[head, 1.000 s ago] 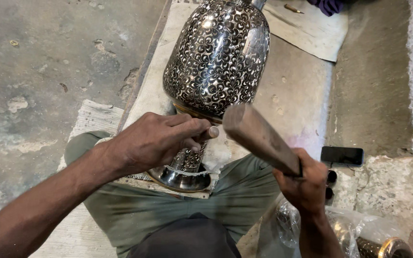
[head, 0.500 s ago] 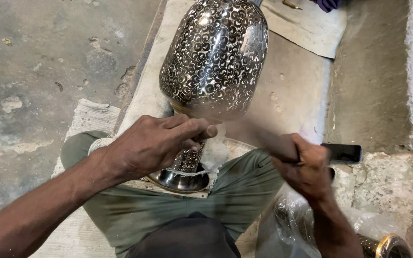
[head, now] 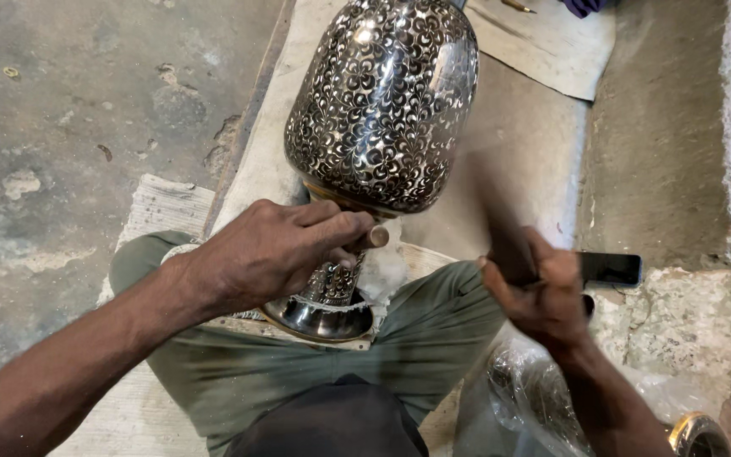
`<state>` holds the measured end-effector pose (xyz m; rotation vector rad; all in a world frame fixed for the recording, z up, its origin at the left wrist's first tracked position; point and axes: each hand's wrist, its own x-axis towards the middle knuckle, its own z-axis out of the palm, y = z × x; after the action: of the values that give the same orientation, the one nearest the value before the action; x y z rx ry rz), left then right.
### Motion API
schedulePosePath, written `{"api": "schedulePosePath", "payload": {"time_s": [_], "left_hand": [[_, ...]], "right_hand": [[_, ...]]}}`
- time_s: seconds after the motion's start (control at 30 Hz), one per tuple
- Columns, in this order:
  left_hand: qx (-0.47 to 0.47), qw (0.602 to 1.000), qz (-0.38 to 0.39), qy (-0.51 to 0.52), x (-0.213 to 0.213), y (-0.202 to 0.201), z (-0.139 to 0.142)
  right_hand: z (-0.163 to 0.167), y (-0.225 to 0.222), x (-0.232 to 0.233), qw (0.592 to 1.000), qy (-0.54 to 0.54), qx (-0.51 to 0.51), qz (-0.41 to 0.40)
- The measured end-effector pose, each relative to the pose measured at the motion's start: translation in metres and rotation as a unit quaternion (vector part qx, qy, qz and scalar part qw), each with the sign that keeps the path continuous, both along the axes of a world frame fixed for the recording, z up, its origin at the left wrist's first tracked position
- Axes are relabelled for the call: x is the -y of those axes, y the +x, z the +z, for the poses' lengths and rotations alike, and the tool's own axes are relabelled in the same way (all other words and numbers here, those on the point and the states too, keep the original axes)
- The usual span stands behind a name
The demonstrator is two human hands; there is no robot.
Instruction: The person sits cross-legged on the floor with an engraved brass vase resting on a cloth pad on their lap. They hold a small chisel against the vase's patterned surface with one hand and repeatedly strike the chisel with a wooden mallet held in the other hand, repositioning the chisel along the design as they work.
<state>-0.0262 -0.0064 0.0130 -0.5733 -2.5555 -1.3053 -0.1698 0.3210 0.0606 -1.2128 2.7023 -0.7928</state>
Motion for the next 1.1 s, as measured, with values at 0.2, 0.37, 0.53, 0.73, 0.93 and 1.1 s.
{"api": "schedulePosePath", "payload": {"time_s": [0.2,0.37,0.53,0.73,0.93,1.1], "left_hand": [[-0.038,0.998,-0.024,0.034,0.003,0.001,-0.006],[-0.025,0.999,-0.040,0.005,0.002,-0.002,-0.009],[0.064,0.997,-0.043,-0.016,0.002,-0.005,-0.002],[-0.023,0.996,-0.071,0.053,0.003,-0.008,0.003],[-0.003,0.998,-0.062,-0.003,0.009,-0.006,-0.008],[-0.096,0.994,-0.046,0.027,0.014,-0.001,-0.010]], "right_hand": [[-0.003,-0.001,0.000,1.000,0.003,0.012,0.001],[-0.004,-0.002,-0.003,0.997,-0.009,-0.063,0.054],[0.001,-0.001,-0.003,0.991,0.013,-0.125,0.045],[0.003,-0.004,-0.004,0.991,0.042,-0.121,0.045],[0.010,-0.005,-0.007,0.983,0.053,-0.163,0.063],[0.025,0.002,-0.004,0.988,0.026,-0.144,0.051]]}}
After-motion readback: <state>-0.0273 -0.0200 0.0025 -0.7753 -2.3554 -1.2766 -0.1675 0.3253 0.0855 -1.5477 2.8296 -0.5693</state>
